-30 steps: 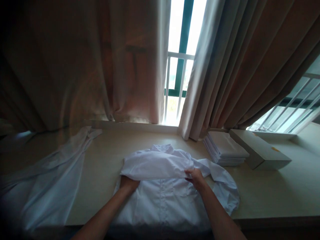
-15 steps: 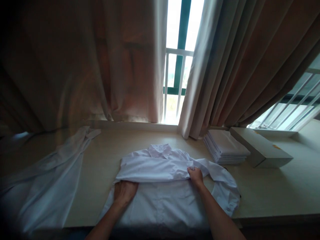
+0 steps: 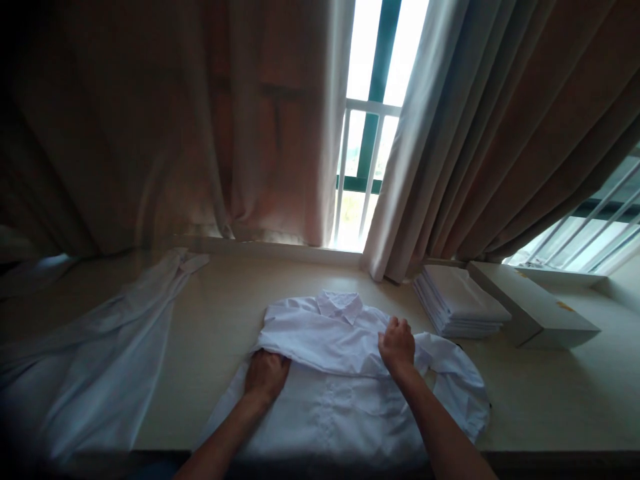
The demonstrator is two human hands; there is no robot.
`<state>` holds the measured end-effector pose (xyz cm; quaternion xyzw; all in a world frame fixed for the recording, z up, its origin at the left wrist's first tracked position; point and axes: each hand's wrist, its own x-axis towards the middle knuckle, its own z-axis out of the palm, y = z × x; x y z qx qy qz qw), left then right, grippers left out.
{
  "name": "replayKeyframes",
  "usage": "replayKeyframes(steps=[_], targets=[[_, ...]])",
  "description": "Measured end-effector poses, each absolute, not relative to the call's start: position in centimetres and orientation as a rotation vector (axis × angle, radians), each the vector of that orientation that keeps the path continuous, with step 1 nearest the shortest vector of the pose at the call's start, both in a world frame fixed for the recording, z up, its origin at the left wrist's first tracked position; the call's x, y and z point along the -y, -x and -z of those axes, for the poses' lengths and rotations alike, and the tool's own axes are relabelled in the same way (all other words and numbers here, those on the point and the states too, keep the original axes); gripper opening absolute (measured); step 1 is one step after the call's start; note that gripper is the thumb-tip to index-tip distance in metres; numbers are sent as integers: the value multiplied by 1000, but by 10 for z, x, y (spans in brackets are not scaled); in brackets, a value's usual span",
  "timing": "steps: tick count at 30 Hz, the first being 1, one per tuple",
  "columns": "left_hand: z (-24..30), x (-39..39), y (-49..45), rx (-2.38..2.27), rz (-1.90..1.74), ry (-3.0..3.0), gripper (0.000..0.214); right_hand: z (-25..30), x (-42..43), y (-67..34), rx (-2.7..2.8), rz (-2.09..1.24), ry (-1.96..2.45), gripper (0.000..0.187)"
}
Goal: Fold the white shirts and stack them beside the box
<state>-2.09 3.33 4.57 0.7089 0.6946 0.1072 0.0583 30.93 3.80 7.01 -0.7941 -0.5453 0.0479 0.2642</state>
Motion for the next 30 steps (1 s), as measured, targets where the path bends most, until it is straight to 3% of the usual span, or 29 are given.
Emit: replayKeyframes(steps=[2, 5, 13, 20, 30], targets=[[-44, -29, 24, -2106, -340, -2150, 36, -91, -60, -269, 1795, 16, 1934, 32], [-39, -26, 28, -2098, -398, -2240, 35, -105, -104, -196, 2191, -182, 1736, 25], [-13, -29, 36, -2118, -584, -2355, 34, -55, -216, -69, 2313, -388, 1778, 35], [0, -36, 36, -2121, -767, -2280, 43, -37, -267, -45, 2297, -441, 1897, 17], [-18, -44, 33, -1979, -935, -2291, 47, -30, -271, -47, 2049, -360, 1967, 18]])
